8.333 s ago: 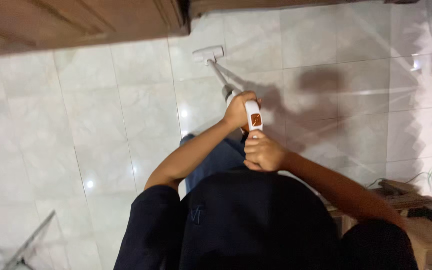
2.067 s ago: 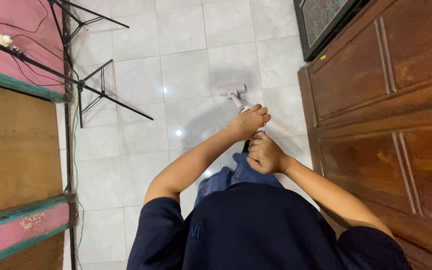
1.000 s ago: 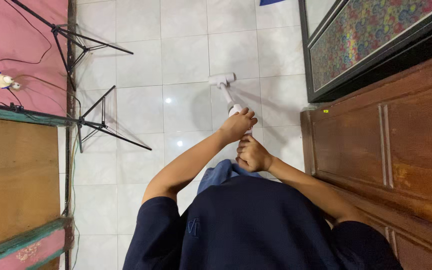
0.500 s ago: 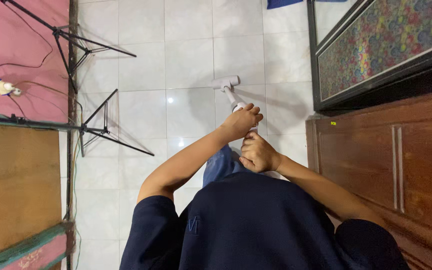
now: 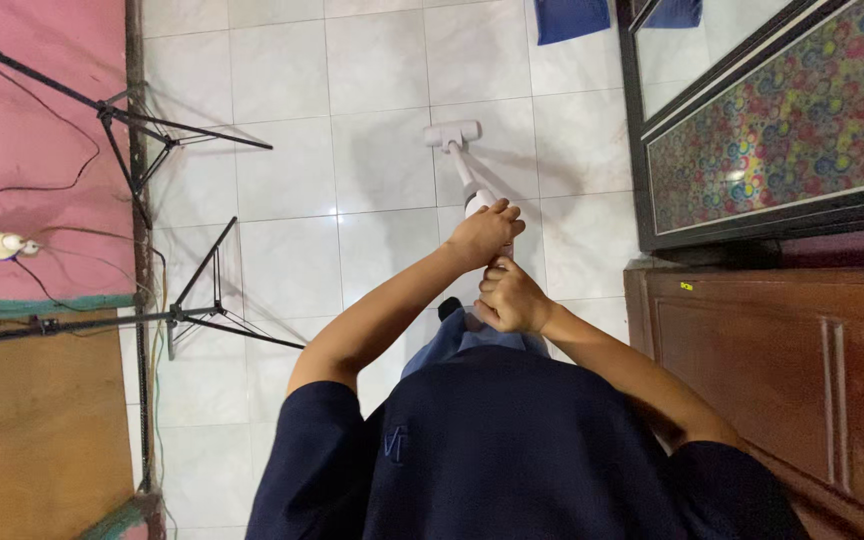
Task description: The person cleans a tiled floor using a cordless vacuum, moving the vacuum head across the floor surface and near the base of a wooden wardrobe and curtains.
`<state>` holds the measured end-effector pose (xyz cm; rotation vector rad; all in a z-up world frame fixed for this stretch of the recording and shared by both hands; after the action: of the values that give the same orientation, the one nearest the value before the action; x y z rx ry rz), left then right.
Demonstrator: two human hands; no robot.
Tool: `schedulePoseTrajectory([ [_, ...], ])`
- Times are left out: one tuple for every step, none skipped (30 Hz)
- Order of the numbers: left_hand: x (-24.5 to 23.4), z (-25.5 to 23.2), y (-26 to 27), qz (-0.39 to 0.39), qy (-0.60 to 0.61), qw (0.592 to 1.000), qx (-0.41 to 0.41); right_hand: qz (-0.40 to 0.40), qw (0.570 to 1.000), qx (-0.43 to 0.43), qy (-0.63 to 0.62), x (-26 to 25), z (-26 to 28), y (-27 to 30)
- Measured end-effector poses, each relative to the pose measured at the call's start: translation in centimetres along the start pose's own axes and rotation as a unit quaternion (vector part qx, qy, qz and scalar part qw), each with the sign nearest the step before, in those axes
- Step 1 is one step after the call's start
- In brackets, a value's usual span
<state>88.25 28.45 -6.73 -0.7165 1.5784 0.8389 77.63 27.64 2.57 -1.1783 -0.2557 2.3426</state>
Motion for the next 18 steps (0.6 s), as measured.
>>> schedulePoseTrajectory([
  [-1.1, 0.4, 0.1, 0.001, 0.002, 1.0, 0.003, 0.017, 1.0, 0.003, -0.004, -0.2, 0.2, -0.6],
  [-2.0, 0.7, 0.2, 0.01, 0.029, 0.999, 0.01, 0.017, 1.0, 0.006, -0.006, -0.8, 0.5, -1.1],
  [-2.7, 0.9, 0.5, 0.018, 0.055, 0.998, 0.016, 0.031, 0.999, 0.013, -0.012, -1.1, 0.9, -1.5],
  [-3.5, 1.4, 0.5, 0.015, 0.053, 0.998, 0.017, 0.044, 0.999, 0.016, -0.014, -1.4, 0.7, -2.4],
  [-4.0, 1.4, 0.5, 0.011, 0.05, 0.998, 0.025, 0.043, 0.999, 0.014, -0.01, -1.8, 0.7, -3.1],
  [-4.2, 1.5, 0.3, 0.008, 0.05, 0.998, 0.032, 0.036, 0.999, 0.012, -0.026, -2.2, 0.7, -3.5],
  [-4.2, 2.2, 0.0, 0.006, 0.05, 0.998, 0.032, 0.029, 0.999, 0.01, -0.042, -2.5, 0.5, -3.9],
  [-4.3, 2.8, -0.2, -0.013, 0.071, 0.997, 0.031, 0.03, 0.999, 0.011, -0.041, -2.5, 0.0, -4.2],
  [-4.4, 3.4, -0.4, -0.033, 0.091, 0.995, 0.029, 0.029, 0.999, 0.005, -0.031, -2.3, -0.5, -4.5],
  [-3.9, 4.0, -0.7, -0.033, 0.094, 0.995, 0.028, 0.03, 0.999, -0.003, -0.023, -2.0, -1.0, -4.7],
  [-3.3, 4.7, -1.1, -0.029, 0.086, 0.996, 0.023, 0.032, 0.999, -0.002, -0.024, -1.6, -1.7, -4.9],
  [-2.5, 5.3, -1.2, -0.023, 0.079, 0.996, 0.019, 0.022, 1.0, -0.005, -0.009, -1.2, -2.3, -5.1],
  [-1.8, 5.5, -1.2, -0.022, 0.082, 0.996, 0.018, 0.013, 1.0, -0.008, 0.006, -0.9, -2.8, -5.2],
  [-1.4, 5.9, -1.6, -0.031, 0.059, 0.998, 0.022, 0.012, 1.0, -0.009, 0.006, -0.4, -3.5, -5.4],
  [-1.1, 6.2, -2.1, -0.041, 0.037, 0.998, 0.026, 0.021, 1.0, 0.0, 0.017, 0.1, -4.3, -5.5],
  [-0.6, 6.4, -2.4, -0.038, 0.038, 0.998, 0.027, 0.03, 0.999, 0.011, 0.026, 0.6, -4.8, -5.4],
  [-0.6, 6.7, -2.7, -0.047, 0.055, 0.997, 0.027, 0.029, 0.999, 0.013, 0.024, 0.7, -5.2, -5.4],
  [-0.6, 6.8, -2.9, -0.054, 0.071, 0.996, 0.028, 0.023, 0.999, 0.016, 0.03, 0.5, -5.6, -5.5],
])
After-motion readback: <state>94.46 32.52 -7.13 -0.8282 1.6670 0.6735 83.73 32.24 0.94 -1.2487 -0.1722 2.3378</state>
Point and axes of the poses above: each hand's wrist, its own y-axis away from the middle knuckle, its own x-axis out of the palm, z = x × y, the point moved 10 cm from there along -y, towards the middle knuckle, and after that the axes turned 8 degrees about -y, right-handed, at the moved point
